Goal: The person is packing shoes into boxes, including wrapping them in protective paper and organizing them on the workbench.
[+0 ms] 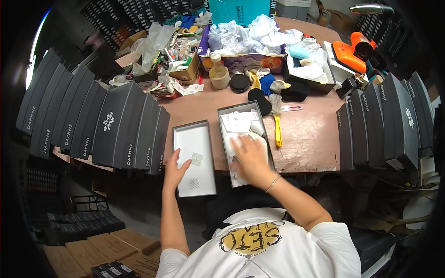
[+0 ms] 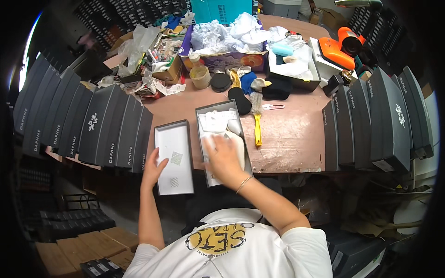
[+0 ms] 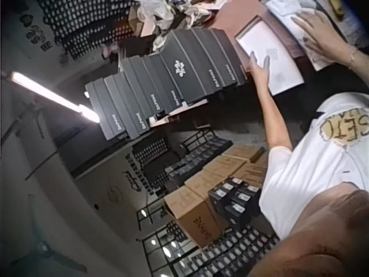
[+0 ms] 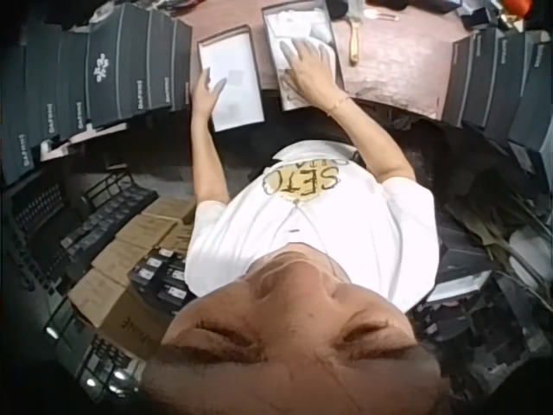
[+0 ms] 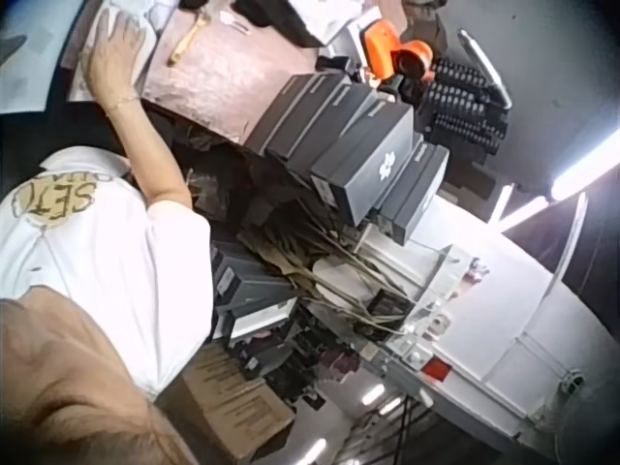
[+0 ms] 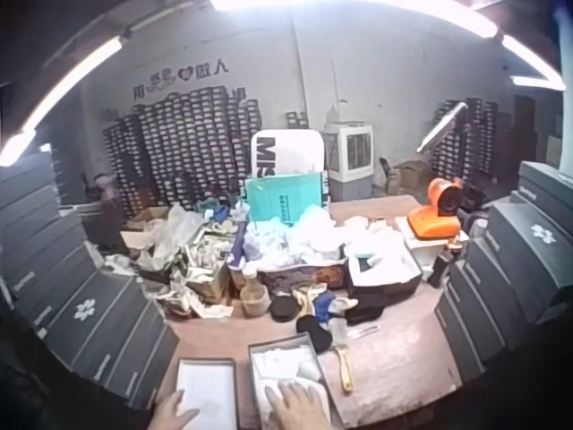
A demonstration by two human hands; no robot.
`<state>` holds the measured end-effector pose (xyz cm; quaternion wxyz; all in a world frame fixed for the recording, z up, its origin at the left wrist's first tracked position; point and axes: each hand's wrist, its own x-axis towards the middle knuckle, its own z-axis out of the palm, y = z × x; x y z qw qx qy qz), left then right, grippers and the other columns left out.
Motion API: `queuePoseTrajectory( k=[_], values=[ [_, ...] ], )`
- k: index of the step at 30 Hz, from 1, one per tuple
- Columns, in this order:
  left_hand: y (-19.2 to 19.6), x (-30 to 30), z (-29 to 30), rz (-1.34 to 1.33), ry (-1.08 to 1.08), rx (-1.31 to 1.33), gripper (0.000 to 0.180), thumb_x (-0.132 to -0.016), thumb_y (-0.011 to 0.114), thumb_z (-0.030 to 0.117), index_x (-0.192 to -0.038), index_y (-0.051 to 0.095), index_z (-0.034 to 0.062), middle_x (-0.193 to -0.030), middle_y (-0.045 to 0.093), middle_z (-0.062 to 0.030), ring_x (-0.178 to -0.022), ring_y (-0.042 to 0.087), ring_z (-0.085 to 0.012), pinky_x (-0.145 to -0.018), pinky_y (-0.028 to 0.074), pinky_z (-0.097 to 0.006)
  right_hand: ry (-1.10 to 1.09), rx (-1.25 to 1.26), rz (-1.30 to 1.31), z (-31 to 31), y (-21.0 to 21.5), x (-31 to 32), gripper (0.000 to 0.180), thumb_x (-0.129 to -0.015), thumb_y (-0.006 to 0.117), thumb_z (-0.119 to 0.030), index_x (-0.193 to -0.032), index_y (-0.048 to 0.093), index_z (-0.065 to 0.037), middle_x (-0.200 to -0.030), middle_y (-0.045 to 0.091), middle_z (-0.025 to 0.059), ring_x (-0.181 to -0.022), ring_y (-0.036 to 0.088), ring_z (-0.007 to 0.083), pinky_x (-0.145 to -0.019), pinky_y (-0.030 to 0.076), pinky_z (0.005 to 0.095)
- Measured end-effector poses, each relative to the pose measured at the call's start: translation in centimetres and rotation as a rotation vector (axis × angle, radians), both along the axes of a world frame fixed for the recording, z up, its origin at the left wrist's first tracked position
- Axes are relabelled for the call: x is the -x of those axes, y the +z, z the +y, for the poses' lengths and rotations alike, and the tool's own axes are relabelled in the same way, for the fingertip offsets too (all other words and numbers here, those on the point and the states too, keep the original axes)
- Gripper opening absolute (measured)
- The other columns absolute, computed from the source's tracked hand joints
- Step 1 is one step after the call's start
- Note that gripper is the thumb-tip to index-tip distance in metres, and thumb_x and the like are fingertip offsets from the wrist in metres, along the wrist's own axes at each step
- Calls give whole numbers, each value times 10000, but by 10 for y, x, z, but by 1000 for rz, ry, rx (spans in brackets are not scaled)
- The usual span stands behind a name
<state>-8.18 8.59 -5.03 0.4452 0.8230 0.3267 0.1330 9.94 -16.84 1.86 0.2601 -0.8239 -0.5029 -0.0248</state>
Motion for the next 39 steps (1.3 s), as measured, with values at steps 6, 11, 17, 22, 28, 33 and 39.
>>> queuePoseTrajectory(
  k=[6,11,17,22,28,33,39],
  values=[
    [42,-116,-125,-26,-407,-545,627,-806,695,285,-1363,471,102,-1407,401,-201,-1371,262,-383,-1088,203,-592,-136,315,-192,-2,-74,-79,283,-803,593,-209,-1018,588,-25,-975,670,136,-1090,551,294,-1029,233,639],
    [20,-140,-93,-146,-287,-384,200,-820,636,133,-979,632,12,-1243,554,-180,-1188,508,-347,-1031,348,-462,-225,73,360,-10,-30,-103,197,-841,504,-100,-920,654,-1,-887,683,161,-844,643,316,-856,461,395],
    [50,-126,-89,-513,-21,-309,223,-869,620,166,-999,621,-15,-1155,601,-184,-1093,573,-332,-944,441,-388,-97,-365,1031,-52,-15,-116,233,-910,524,-69,-1098,637,10,-883,656,102,-834,589,140,-770,470,255],
    [129,-136,-73,-467,-412,6,460,-948,537,371,-1214,554,-5,-1201,590,-173,-1116,567,-289,-946,442,-367,351,7,617,-51,35,-124,221,-894,551,-80,-1073,647,7,-958,676,128,-889,626,237,-819,485,323],
    [100,-127,-115,68,-619,1527,826,-891,301,721,-1381,405,63,-1231,571,-158,-1101,585,-266,-929,480,-429,672,8,-120,-2,82,-90,150,-853,600,-127,-958,695,-82,-991,650,61,-988,601,252,-913,433,377],
    [64,-87,-124,-375,-225,1437,785,-915,220,698,-1378,371,82,-1235,548,-149,-1023,615,-271,-830,540,-417,241,-53,203,-19,62,-43,393,-776,713,-290,-1106,603,-106,-931,587,99,-866,593,298,-776,448,406],
    [47,-49,-174,-426,-190,1260,571,-983,365,515,-1351,355,78,-1162,545,-106,-985,615,-199,-790,555,-332,133,38,123,-4,11,-16,349,-759,741,-231,-1025,579,-74,-933,566,118,-836,597,329,-732,475,421]
  ],
)
